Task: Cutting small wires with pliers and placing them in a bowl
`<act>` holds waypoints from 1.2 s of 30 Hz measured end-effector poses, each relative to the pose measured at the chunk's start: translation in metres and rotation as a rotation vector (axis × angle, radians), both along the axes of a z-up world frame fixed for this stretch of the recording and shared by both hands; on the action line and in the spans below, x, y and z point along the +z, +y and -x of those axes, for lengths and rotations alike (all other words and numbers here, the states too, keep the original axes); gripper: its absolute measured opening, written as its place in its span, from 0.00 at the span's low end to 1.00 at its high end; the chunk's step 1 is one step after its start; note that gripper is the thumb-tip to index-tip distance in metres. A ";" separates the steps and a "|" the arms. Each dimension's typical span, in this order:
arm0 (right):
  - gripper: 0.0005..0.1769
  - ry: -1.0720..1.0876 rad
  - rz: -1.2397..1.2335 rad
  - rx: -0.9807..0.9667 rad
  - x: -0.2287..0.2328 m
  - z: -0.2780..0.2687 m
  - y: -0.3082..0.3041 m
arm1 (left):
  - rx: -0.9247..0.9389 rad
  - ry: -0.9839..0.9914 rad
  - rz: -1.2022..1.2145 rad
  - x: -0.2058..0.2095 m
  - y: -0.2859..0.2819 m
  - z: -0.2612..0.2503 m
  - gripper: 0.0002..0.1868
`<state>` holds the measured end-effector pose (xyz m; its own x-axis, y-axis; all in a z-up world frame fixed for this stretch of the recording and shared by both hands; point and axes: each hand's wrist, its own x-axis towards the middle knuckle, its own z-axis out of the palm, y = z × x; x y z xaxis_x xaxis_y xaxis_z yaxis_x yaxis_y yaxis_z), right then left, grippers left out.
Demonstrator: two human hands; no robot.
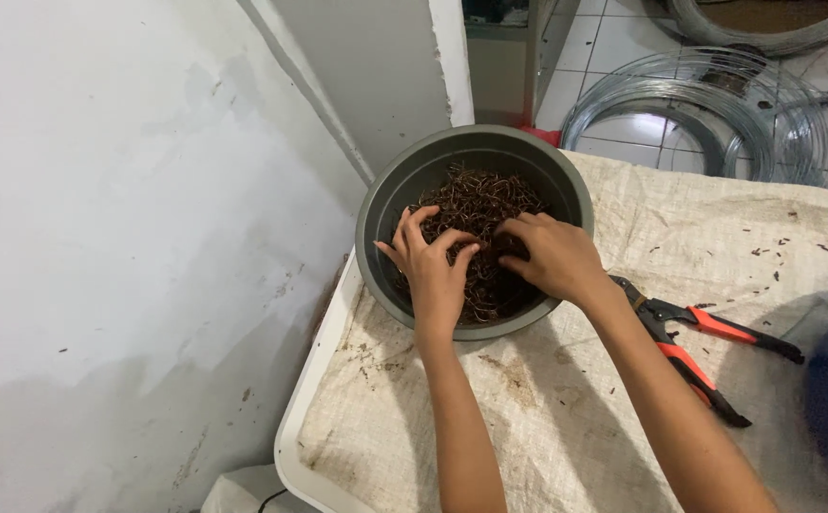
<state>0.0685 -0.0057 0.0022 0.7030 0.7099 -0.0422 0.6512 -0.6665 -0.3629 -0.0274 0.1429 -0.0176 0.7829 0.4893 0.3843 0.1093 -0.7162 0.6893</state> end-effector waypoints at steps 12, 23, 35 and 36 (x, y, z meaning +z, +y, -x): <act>0.19 -0.018 0.034 0.017 0.000 0.001 -0.001 | 0.052 0.099 -0.055 -0.016 0.009 0.001 0.03; 0.16 0.050 -0.128 0.007 -0.005 -0.001 -0.003 | 0.038 -0.032 0.111 0.014 0.000 0.006 0.04; 0.14 0.185 -0.825 -0.420 -0.042 0.030 -0.059 | -0.177 -0.309 0.106 0.051 -0.064 0.001 0.06; 0.14 0.294 -0.931 -0.517 -0.048 0.031 -0.069 | -0.223 -0.330 0.102 0.054 -0.074 0.000 0.06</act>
<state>0.0372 -0.0748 -0.0456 0.9744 0.1743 0.1423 0.1793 -0.2190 -0.9591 -0.0278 0.0689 0.0368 0.7166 0.3704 0.5910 -0.2799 -0.6234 0.7301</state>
